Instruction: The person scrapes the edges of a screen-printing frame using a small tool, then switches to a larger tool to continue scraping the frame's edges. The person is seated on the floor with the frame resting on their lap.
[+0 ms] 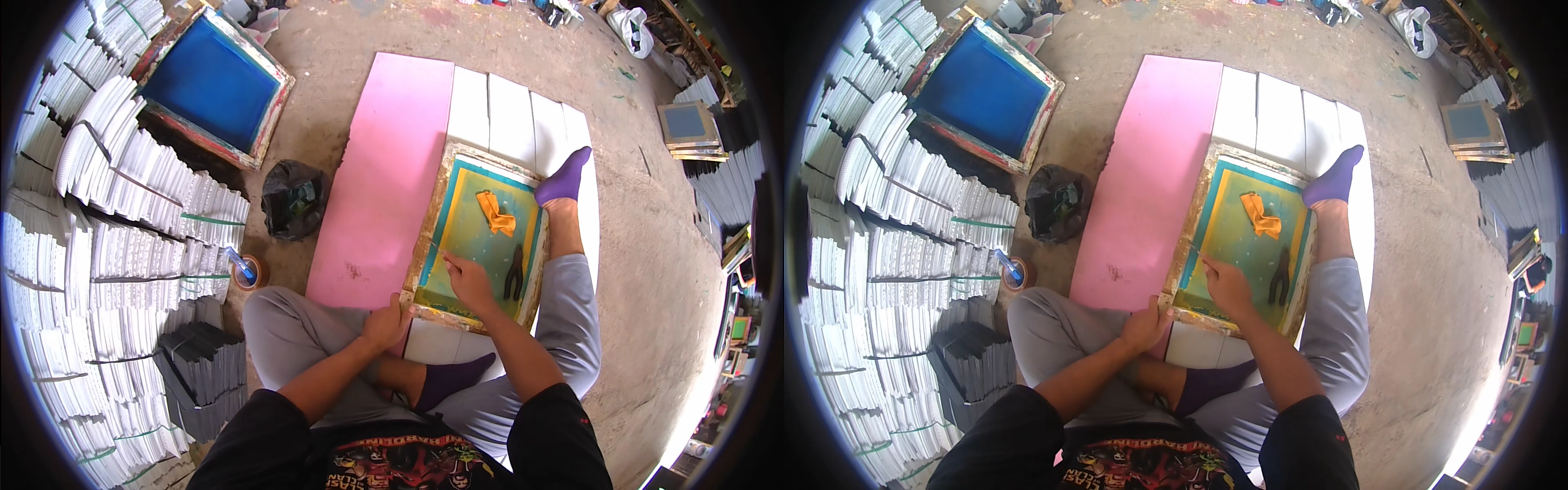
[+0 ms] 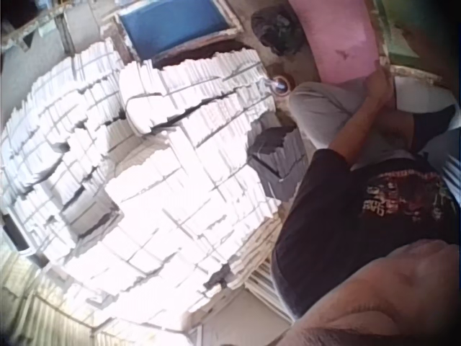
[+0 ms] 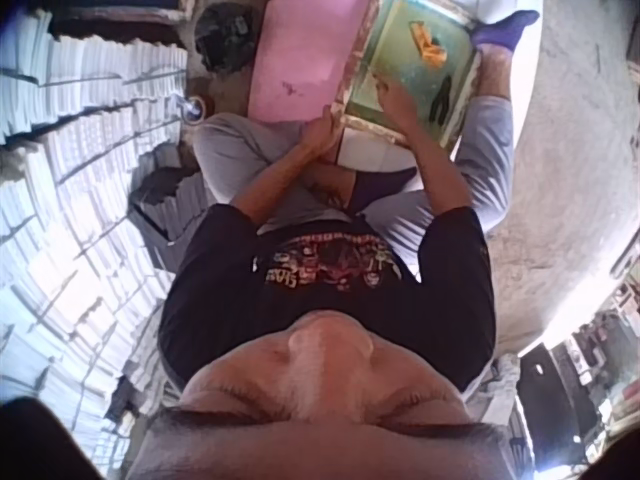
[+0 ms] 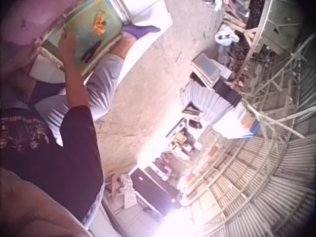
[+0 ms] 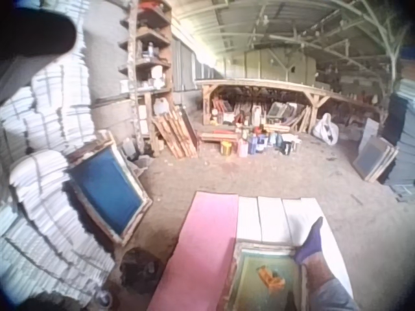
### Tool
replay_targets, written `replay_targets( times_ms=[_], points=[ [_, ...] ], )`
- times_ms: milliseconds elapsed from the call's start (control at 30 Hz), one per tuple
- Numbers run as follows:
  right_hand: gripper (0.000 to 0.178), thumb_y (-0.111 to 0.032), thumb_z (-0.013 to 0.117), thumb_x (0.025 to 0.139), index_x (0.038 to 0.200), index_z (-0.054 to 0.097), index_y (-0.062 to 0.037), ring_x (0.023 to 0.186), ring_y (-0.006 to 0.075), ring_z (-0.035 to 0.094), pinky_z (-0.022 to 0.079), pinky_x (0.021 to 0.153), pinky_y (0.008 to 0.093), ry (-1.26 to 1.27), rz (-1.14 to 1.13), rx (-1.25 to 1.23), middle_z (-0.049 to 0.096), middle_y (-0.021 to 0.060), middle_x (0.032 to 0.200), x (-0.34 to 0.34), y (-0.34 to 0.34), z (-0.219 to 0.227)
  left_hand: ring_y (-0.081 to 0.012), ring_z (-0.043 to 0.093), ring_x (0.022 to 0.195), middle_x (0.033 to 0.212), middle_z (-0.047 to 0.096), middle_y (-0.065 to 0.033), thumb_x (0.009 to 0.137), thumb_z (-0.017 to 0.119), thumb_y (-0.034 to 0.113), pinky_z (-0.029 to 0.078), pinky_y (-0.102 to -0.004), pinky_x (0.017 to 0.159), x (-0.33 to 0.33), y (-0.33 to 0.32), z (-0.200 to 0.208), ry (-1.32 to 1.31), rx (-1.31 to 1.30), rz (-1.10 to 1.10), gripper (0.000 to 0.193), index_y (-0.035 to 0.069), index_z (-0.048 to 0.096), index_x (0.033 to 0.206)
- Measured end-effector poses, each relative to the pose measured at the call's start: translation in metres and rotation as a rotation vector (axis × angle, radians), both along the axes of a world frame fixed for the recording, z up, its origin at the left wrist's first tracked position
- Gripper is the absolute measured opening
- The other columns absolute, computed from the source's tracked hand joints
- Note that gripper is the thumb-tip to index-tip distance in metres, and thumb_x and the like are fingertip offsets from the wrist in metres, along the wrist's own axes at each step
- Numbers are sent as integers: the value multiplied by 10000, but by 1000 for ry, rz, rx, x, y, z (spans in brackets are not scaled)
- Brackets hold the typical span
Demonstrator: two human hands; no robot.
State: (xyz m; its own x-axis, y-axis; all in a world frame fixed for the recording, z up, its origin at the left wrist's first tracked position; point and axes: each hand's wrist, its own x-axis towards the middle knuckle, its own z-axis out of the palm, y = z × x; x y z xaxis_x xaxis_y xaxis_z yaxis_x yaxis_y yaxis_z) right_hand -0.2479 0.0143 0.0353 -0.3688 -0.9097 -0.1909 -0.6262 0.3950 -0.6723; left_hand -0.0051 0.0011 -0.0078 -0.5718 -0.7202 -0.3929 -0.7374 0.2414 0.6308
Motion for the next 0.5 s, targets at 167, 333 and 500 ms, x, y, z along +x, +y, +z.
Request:
replay_targets(
  times_ms=[167, 333, 500],
  points=[
    [322, -244, 620, 1002, 1306, 703, -178, 726, 318, 666, 529, 688, 421, 49, 51, -146, 720, 177, 890, -9, 4, -26, -512, 678, 727, 758, 671, -307, 1075, 376, 522, 520, -617, 643, 3, -2, 1, 7, -1, 2, 544, -11, 425, 1177],
    [350, -229, 642, 1008, 1346, 679, -151, 624, 221, 630, 515, 637, 359, 198, 133, -23, 712, 152, 851, -12, -2, -26, -516, 671, 716, 749, 666, -309, 1077, 372, 518, 513, -623, 640, 11, 0, 1, 13, -21, 7, 530, -2, 424, 1161],
    [337, -200, 630, 1018, 1348, 675, -152, 657, 243, 672, 533, 654, 349, -617, -75, 77, 738, 128, 898, -32, -7, -38, -520, 668, 719, 752, 666, -311, 1079, 367, 521, 509, -628, 645, 3, -2, 1, 31, -12, -9, 530, 0, 422, 1159]
  ],
)
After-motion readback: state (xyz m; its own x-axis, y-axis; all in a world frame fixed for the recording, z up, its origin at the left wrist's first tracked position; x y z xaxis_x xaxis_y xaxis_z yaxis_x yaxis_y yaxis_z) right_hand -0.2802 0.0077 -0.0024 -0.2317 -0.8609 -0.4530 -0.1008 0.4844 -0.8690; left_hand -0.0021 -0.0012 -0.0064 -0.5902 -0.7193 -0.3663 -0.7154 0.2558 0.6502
